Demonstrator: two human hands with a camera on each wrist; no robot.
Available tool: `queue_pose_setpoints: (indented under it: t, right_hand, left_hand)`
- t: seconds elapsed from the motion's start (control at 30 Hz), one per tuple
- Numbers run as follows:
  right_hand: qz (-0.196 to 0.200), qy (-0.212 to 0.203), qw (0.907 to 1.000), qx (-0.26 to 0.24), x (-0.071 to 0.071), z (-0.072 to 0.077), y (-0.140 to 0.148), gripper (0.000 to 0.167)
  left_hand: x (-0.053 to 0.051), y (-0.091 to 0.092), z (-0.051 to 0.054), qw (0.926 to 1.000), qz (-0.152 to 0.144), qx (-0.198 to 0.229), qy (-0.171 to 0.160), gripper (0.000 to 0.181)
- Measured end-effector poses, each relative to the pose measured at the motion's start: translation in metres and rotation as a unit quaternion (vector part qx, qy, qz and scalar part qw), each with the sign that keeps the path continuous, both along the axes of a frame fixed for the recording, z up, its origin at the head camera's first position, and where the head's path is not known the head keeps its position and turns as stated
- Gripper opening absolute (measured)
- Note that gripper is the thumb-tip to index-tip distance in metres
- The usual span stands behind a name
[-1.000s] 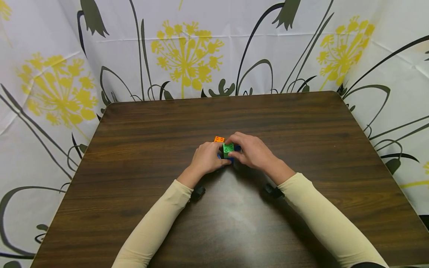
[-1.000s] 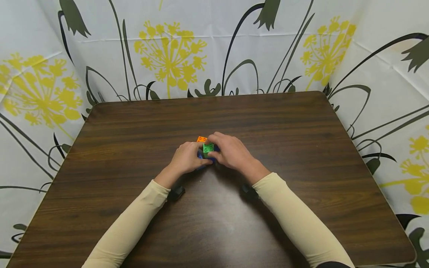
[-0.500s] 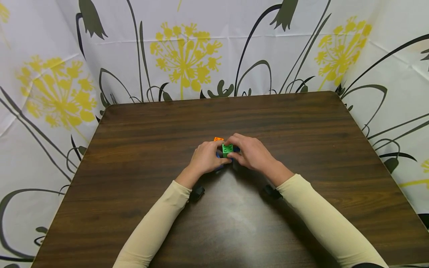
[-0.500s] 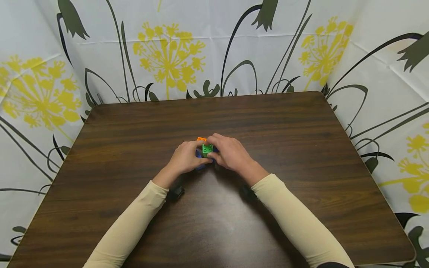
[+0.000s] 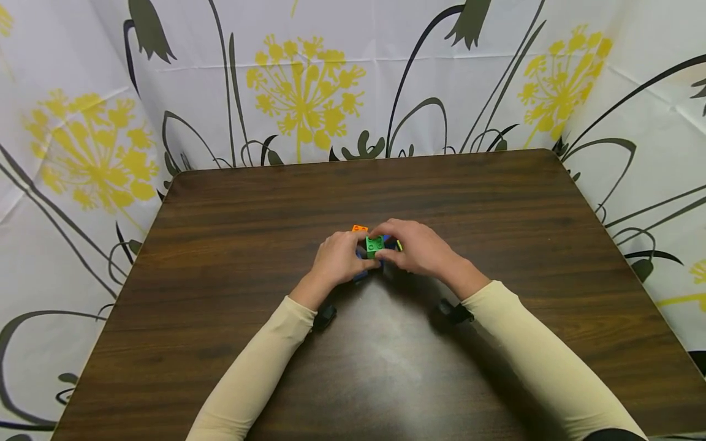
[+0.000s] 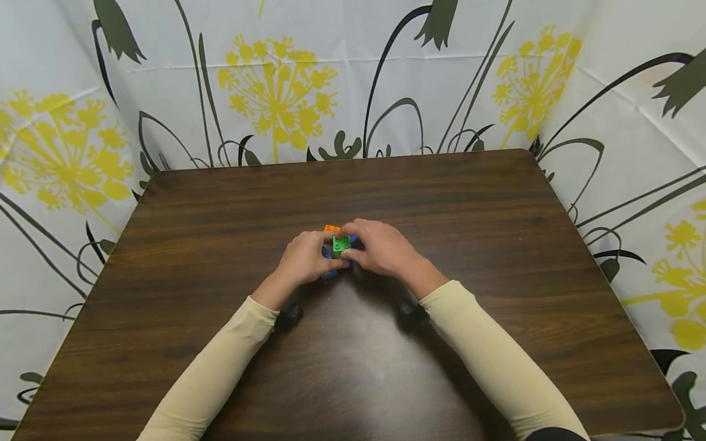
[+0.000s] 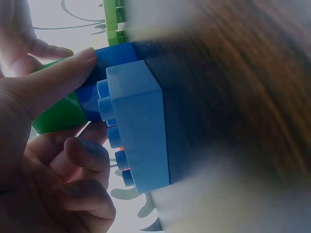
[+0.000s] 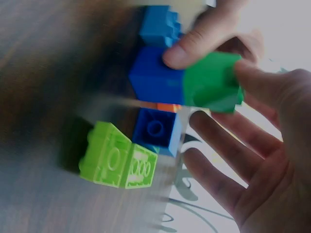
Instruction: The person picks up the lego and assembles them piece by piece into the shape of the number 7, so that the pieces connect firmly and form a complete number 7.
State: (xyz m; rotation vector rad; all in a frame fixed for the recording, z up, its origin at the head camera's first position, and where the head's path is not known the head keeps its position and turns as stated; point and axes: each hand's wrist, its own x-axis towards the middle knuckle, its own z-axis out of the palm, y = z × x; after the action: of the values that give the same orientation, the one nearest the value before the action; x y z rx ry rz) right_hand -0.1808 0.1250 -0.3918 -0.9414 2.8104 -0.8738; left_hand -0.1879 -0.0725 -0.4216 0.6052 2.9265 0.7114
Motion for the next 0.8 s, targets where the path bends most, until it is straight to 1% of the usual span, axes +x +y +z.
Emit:
queue_pose_setpoints:
  t: [0.07, 0.17, 0.33, 0.43, 0.53, 0.67, 0.8]
  right_hand:
    - [-0.008, -0.033, 0.9993, -0.012, -0.004, 0.002, 0.003, 0.035]
    - [-0.026, -0.053, 0.9982, -0.012, -0.012, 0.002, 0.006, 0.034]
    - [-0.047, -0.037, 0.9977, 0.031, -0.022, -0.005, 0.005, 0.035]
    - [-0.052, -0.022, 0.9967, 0.058, -0.027, -0.011, 0.004, 0.038]
    - [-0.053, -0.017, 0.9951, 0.082, -0.032, -0.018, 0.004, 0.042]
    - [-0.056, -0.031, 0.9932, 0.097, -0.037, -0.027, 0.004, 0.046]
    - [-0.058, -0.045, 0.9921, 0.102, -0.04, -0.033, 0.004, 0.047]
  left_hand:
    - [0.0, 0.0, 0.0, 1.0, 0.002, -0.002, -0.005, 0.046]
    - [0.0, -0.001, 0.0, 0.9999, 0.006, -0.004, -0.011, 0.048]
    - [-0.001, -0.002, 0.001, 0.9999, 0.005, -0.007, -0.013, 0.048]
    - [-0.002, -0.003, 0.001, 0.9999, 0.005, -0.008, -0.013, 0.051]
    - [-0.002, -0.003, 0.001, 0.9998, 0.006, -0.007, -0.019, 0.055]
    - [-0.002, -0.005, 0.001, 0.9997, 0.005, -0.004, -0.022, 0.062]
    - [-0.001, -0.008, 0.002, 0.9998, -0.002, 0.016, -0.014, 0.064]
